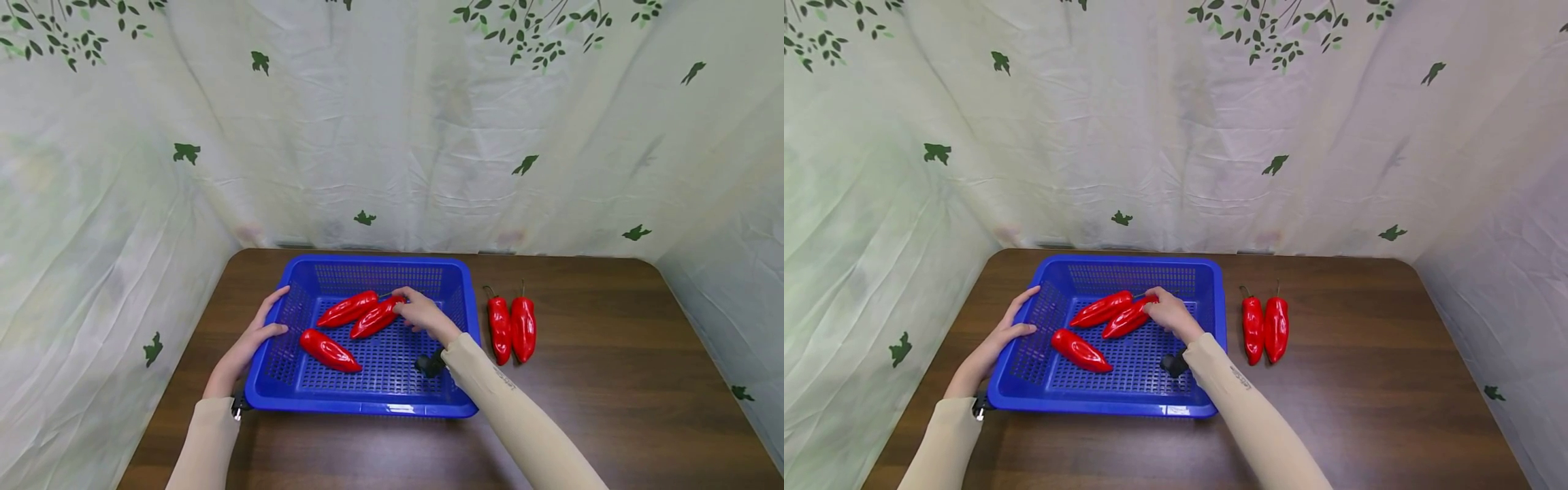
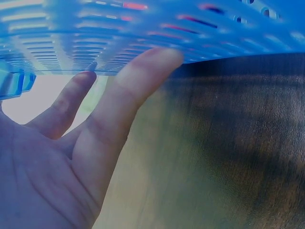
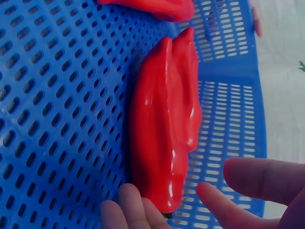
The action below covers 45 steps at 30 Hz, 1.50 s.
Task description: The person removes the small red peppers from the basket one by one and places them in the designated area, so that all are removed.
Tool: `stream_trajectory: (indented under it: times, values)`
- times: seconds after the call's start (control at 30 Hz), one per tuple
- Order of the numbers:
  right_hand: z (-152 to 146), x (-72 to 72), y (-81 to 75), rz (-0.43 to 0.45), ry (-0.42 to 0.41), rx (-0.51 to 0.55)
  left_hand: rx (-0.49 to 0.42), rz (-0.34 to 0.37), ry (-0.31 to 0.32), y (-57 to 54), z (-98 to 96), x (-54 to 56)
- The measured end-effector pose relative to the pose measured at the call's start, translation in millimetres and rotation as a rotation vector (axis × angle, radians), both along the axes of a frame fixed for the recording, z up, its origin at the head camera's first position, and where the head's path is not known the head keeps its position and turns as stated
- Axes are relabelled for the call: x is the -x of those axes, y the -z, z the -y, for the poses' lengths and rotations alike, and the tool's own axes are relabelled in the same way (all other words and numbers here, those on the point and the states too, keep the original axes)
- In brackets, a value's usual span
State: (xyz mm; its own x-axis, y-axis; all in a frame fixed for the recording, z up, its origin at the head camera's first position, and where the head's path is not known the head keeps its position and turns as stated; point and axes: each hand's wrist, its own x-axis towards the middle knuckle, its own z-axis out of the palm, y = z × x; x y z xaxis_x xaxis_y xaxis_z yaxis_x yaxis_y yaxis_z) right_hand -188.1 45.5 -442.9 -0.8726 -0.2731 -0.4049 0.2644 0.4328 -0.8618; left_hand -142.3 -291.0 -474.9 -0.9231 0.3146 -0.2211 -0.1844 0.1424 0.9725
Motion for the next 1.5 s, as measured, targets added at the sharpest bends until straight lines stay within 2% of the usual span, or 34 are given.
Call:
stream_trajectory:
  times: [0.33,0.57,1.03,1.27,1.5]
  values:
    - [6.1,4.3,2.6,0.026,-0.048,-0.041,0.002,-0.004,-0.006,0.1,-1.0,-0.5]
    - [9.4,6.1,5.8,0.052,-0.026,0.004,0.005,-0.01,-0.005,-0.5,-0.7,-0.4]
    - [10.6,4.2,9.8,0.027,-0.035,0.046,-0.004,-0.014,-0.003,-1.3,-0.5,-1.0]
    - [10.0,4.7,13.7,-0.055,-0.042,0.049,-0.01,-0.015,0.0,-2.8,-2.1,-1.9]
    - [10.6,4.7,14.3,-0.229,-0.034,-0.065,-0.006,-0.021,0.008,-1.8,-1.5,-1.3]
